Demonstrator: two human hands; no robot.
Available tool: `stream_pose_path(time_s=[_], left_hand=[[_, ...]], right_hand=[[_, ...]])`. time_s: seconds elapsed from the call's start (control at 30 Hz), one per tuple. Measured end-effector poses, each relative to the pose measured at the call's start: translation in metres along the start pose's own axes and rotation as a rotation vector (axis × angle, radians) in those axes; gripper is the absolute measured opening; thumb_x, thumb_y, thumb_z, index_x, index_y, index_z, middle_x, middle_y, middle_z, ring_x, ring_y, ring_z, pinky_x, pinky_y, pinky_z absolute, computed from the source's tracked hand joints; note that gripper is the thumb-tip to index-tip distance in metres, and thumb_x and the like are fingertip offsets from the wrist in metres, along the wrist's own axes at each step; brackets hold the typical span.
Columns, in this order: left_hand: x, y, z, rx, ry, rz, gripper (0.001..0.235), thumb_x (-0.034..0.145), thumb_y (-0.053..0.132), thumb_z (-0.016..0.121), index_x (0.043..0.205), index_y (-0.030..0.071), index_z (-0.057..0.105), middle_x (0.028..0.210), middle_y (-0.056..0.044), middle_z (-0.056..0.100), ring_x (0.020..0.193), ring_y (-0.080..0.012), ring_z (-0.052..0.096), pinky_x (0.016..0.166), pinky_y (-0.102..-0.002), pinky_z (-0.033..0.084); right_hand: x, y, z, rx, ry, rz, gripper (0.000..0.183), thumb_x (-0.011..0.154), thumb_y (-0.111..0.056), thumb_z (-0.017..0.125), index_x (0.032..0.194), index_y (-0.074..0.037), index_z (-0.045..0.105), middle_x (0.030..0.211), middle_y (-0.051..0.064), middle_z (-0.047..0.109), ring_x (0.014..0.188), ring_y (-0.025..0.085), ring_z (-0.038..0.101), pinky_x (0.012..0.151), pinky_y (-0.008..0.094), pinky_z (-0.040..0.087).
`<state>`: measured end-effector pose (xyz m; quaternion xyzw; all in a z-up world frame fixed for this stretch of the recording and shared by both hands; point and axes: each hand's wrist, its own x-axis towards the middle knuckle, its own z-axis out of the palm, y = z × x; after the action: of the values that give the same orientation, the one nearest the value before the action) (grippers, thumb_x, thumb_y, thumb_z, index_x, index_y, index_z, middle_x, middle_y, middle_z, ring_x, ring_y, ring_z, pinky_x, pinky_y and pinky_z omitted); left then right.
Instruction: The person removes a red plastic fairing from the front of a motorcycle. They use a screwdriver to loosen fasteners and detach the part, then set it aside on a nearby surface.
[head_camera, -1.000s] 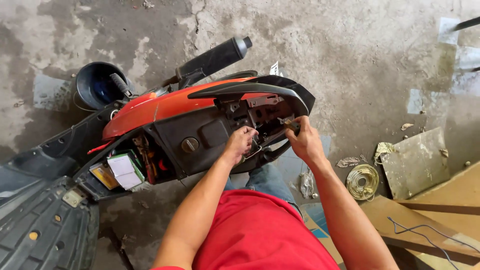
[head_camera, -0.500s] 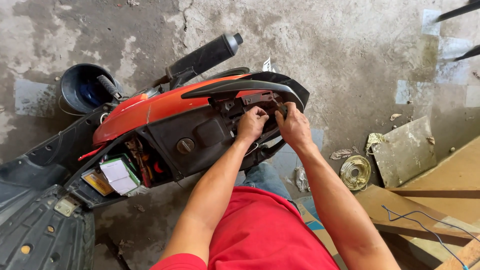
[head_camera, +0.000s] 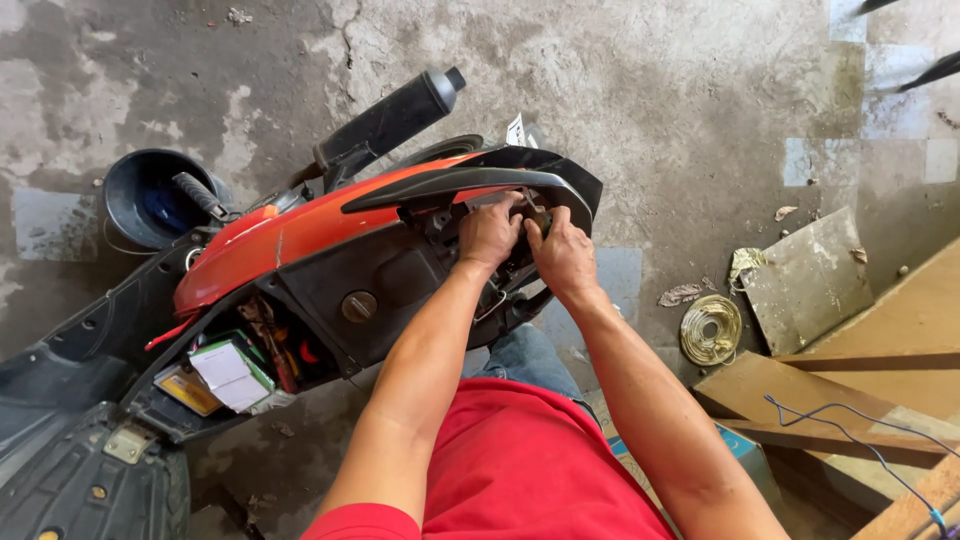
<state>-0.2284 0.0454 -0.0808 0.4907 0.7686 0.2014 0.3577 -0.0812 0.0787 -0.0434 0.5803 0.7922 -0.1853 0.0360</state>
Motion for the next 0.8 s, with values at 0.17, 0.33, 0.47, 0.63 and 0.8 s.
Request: stream_pose_path(time_s=[0.17, 0.33, 0.47, 0.63, 0.8], left_hand=[[0.014, -0.005, 0.010, 0.046, 0.021, 0.010, 0.031, 0.096, 0.041, 0.061, 0.127, 0.038, 0.063, 0.104, 0.001, 0.079, 0.106, -0.0262, 0.075, 0.095, -0.046, 0.059], [0.033, -0.017, 0.029, 0.004, 0.089, 0.028, 0.024, 0.095, 0.050, 0.062, 0.115, 0.039, 0.067, 0.099, 0.003, 0.078, 0.101, -0.0252, 0.075, 0.093, -0.044, 0.059], [0.031, -0.016, 0.029, -0.037, 0.108, 0.022, 0.019, 0.095, 0.053, 0.060, 0.107, 0.041, 0.070, 0.098, 0.005, 0.078, 0.099, -0.0252, 0.075, 0.092, -0.045, 0.060], [0.024, -0.010, 0.022, -0.053, 0.114, -0.007, 0.018, 0.095, 0.050, 0.060, 0.105, 0.039, 0.070, 0.098, 0.005, 0.079, 0.100, -0.0241, 0.076, 0.092, -0.043, 0.059], [0.022, -0.008, 0.019, -0.053, 0.092, -0.046, 0.020, 0.096, 0.049, 0.059, 0.108, 0.036, 0.070, 0.099, 0.004, 0.079, 0.100, -0.0238, 0.076, 0.093, -0.043, 0.059]], right_hand=[[-0.002, -0.001, 0.002, 0.041, 0.007, 0.015, 0.051, 0.103, -0.060, 0.046, 0.120, -0.012, 0.050, 0.088, 0.023, 0.071, 0.088, 0.048, 0.073, 0.080, 0.059, 0.056], [-0.001, -0.002, 0.003, 0.049, 0.027, 0.008, 0.050, 0.104, -0.059, 0.047, 0.119, -0.012, 0.050, 0.086, 0.023, 0.071, 0.087, 0.048, 0.073, 0.079, 0.059, 0.057], [-0.001, -0.002, 0.003, 0.058, 0.028, 0.003, 0.051, 0.104, -0.060, 0.046, 0.118, -0.012, 0.050, 0.086, 0.023, 0.072, 0.088, 0.048, 0.073, 0.080, 0.059, 0.057], [0.002, -0.004, 0.003, 0.047, -0.046, 0.049, 0.054, 0.104, -0.063, 0.044, 0.118, -0.011, 0.049, 0.088, 0.024, 0.072, 0.092, 0.048, 0.073, 0.083, 0.058, 0.057], [0.011, 0.001, 0.014, -0.026, -0.111, 0.100, 0.060, 0.101, -0.069, 0.042, 0.116, -0.011, 0.049, 0.089, 0.024, 0.070, 0.090, 0.051, 0.072, 0.083, 0.058, 0.057]])
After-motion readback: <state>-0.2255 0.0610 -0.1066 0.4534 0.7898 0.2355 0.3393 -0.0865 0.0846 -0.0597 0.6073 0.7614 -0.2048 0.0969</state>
